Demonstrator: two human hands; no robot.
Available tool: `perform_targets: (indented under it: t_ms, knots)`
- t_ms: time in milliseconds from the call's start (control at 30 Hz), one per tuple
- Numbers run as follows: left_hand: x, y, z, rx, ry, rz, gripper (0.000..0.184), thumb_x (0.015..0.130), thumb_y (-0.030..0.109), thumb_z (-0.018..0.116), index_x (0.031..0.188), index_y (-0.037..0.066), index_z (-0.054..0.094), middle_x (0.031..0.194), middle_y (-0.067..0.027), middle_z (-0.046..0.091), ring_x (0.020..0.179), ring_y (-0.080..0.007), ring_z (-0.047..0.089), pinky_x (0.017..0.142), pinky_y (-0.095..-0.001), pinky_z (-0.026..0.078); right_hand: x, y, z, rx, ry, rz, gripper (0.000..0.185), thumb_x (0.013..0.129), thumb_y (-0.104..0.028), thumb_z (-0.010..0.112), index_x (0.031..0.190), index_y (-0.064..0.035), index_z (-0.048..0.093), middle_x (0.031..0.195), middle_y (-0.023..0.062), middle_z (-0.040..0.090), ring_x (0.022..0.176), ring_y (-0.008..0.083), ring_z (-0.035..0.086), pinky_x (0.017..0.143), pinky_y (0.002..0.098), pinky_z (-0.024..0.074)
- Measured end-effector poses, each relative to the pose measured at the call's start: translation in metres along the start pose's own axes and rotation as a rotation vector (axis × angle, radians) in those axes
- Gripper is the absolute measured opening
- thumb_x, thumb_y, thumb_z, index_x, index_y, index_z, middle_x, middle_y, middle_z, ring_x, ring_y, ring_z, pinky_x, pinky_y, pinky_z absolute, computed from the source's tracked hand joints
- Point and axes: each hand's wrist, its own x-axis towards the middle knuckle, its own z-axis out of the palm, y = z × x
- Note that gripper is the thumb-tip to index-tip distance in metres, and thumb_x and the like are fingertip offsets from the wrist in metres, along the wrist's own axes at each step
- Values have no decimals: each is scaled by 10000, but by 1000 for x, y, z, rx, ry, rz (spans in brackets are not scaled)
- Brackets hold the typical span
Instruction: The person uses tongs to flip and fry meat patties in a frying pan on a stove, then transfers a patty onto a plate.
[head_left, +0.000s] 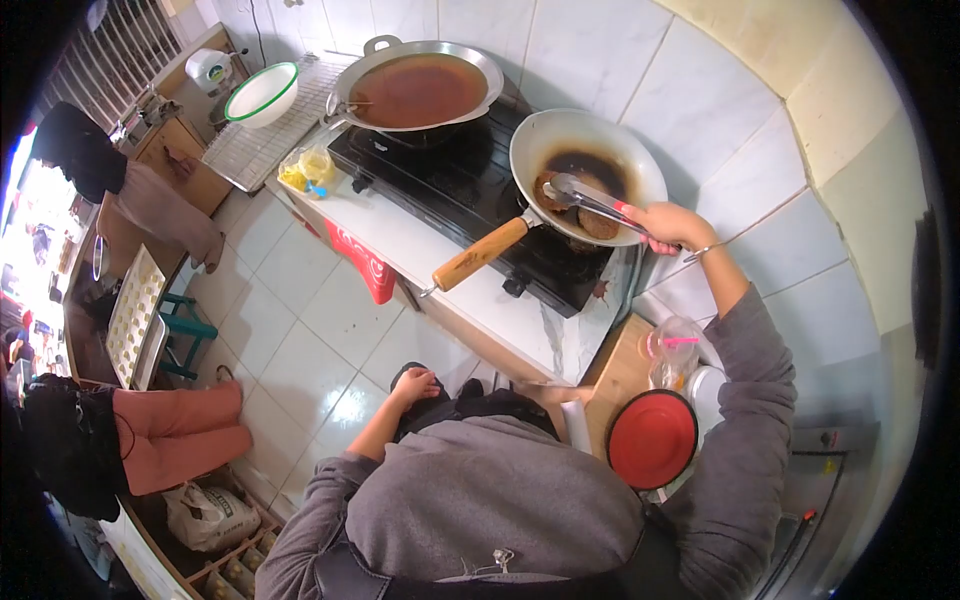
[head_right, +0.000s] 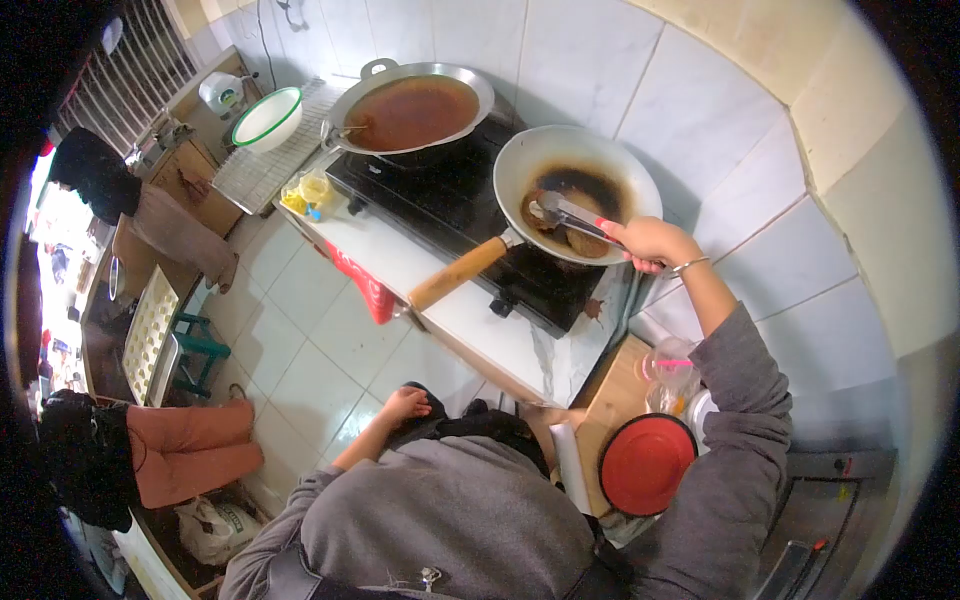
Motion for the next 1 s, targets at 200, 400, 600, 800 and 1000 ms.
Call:
perform_targets:
  t_ms: [200,400,600,800,1000]
  knots:
    - [2,-2,1,11,2,-13,325,817,179,507,1019,-70,457,882,-146,522,720,-226,585,615,-298,517,-5,14,2,-12,-69,24,647,780,-618,321,621,-9,467,454,48,426,336,121,390,329,254,342]
    - [2,-1,0,3,4,-20,330,816,177,511,1029,-67,450,884,-148,521,724,-228,585,612,-297,517,-10,8,3,-42,-74,41,671,779,-625,308,636,8,479,467,60,452,345,135,416,335,261,357]
    - [6,-3,-1,-2,-5,-9,329,815,178,509,1026,-68,449,877,-145,519,729,-230,586,617,-297,518,-5,4,-3,-57,-54,17,670,775,-627,313,635,8,476,461,58,448,343,137,413,331,265,348]
    - [5,-2,1,-18,-1,7,330,812,178,512,1024,-68,450,881,-147,520,726,-233,586,625,-305,520,7,-4,-7,-22,8,6,646,785,-606,326,603,-1,463,443,55,432,337,132,407,328,265,345]
    - [12,-13,-5,-64,3,2,335,813,184,511,1030,-62,445,877,-148,525,725,-234,586,632,-309,518,16,4,-6,-70,-41,54,624,775,-602,363,612,-5,450,452,68,434,342,143,413,337,273,353]
